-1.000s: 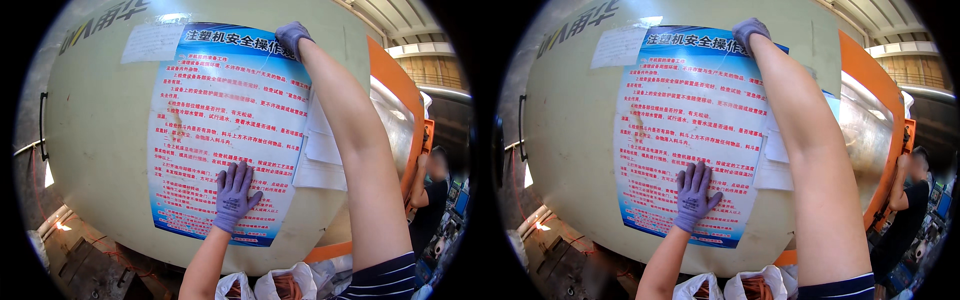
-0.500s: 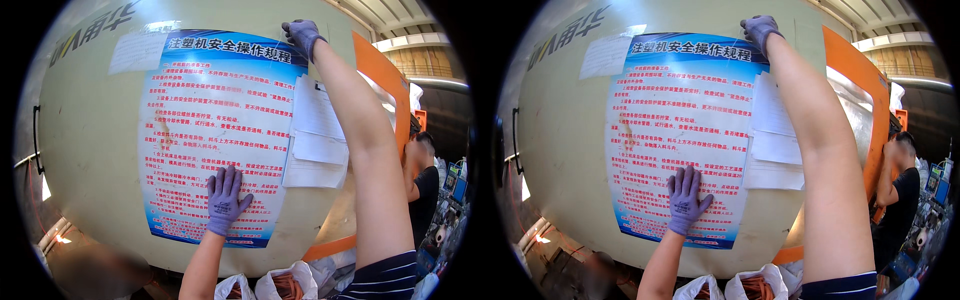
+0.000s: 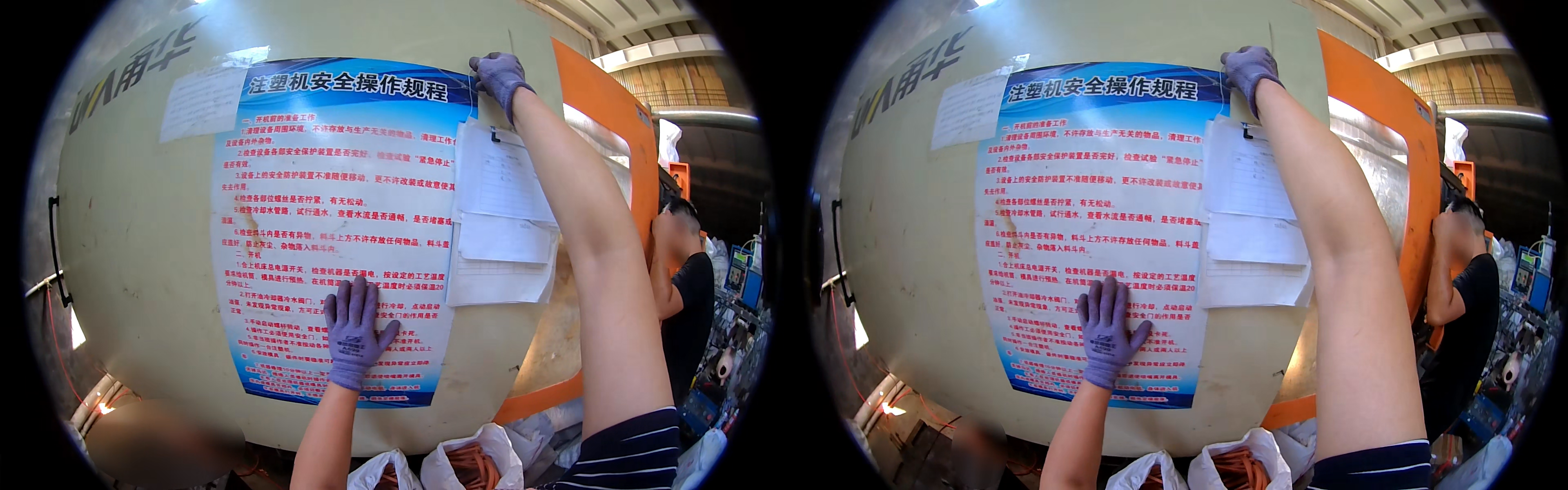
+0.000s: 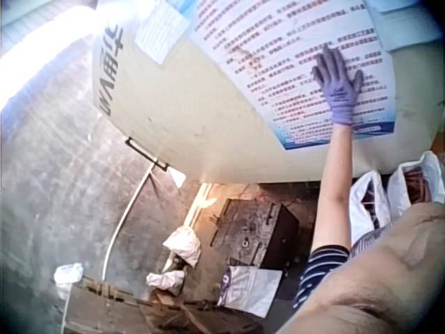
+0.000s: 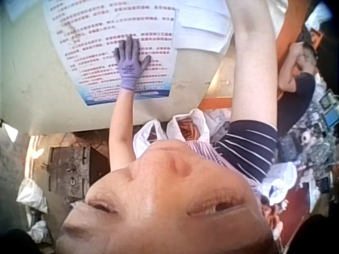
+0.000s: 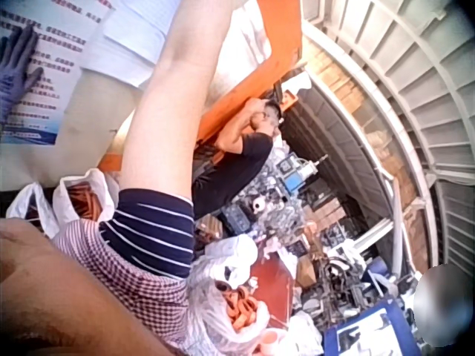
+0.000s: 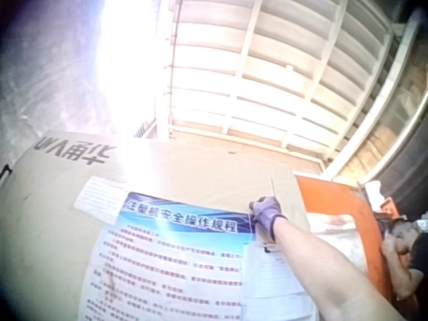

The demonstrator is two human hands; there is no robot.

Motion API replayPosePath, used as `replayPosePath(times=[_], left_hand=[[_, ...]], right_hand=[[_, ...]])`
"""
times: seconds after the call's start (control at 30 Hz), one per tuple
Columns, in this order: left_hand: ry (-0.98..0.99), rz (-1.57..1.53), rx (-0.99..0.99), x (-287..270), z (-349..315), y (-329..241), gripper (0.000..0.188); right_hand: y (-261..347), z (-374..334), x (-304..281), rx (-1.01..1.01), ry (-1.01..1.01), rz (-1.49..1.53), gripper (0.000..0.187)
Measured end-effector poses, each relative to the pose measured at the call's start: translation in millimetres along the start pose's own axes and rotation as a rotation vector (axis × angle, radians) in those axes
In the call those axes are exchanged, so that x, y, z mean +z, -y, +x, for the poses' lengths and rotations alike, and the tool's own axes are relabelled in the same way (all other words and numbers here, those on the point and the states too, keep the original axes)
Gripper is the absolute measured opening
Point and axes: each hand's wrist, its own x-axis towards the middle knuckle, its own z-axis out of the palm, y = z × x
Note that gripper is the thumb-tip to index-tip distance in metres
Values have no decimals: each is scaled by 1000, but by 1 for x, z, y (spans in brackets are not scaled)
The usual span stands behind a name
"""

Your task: The person assembles orange plastic pitchers by inserting circular lids into the openings and attaching handles. They repeatedly pick up pitchers and lids from bags, fit the parts together, and place the assembled units on a nearby surface.

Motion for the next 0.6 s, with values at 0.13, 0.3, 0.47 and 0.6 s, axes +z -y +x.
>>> replayPosePath(times=[0.13,0.3,0.47,0.6], left_hand=[[8,-12,-4,-2,1,1,73],[9,-17,2,1,0,-1,75],[30,-4,4,0,-4,5,79],[31,-25,-1,0,0,-1,79]], right_hand=[[-3,4,0,-5,-11,16,25],[-16,18,11,5,22,40,20],[-13,13,17,89,72,124,17],[-22,36,13,-259,157,-481,23]])
